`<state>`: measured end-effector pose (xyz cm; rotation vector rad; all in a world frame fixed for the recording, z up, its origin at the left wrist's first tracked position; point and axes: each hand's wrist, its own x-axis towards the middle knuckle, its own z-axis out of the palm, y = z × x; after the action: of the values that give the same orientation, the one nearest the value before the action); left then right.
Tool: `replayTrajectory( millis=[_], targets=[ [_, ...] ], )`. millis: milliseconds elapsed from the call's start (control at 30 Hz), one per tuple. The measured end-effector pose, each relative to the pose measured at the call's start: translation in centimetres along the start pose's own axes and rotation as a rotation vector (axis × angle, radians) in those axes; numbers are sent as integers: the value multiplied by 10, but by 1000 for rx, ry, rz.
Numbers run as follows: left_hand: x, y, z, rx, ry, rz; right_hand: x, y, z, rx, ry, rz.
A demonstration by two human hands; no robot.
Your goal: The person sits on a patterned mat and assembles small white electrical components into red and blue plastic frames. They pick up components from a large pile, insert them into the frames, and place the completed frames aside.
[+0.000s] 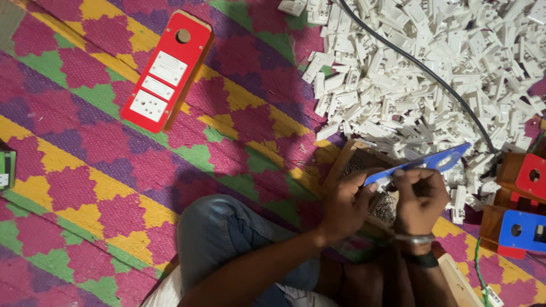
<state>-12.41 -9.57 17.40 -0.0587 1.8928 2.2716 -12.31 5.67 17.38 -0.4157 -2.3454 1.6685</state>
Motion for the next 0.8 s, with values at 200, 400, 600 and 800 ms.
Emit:
replayTrajectory(
  millis=[200, 400, 600, 800],
  targets=[
    [2, -6, 3, -35, 34, 198, -4, -3, -3, -24, -106, -79],
    [-3, -1, 2, 74, 54, 306, -5, -8, -2, -225, -28, -254],
    [-1, 8, -1, 11, 54, 191, -9, -8, 3, -76, -21, -85],
    [-2, 7, 1, 97, 146, 300, -9, -11, 6, -164, -45, -122]
  ],
)
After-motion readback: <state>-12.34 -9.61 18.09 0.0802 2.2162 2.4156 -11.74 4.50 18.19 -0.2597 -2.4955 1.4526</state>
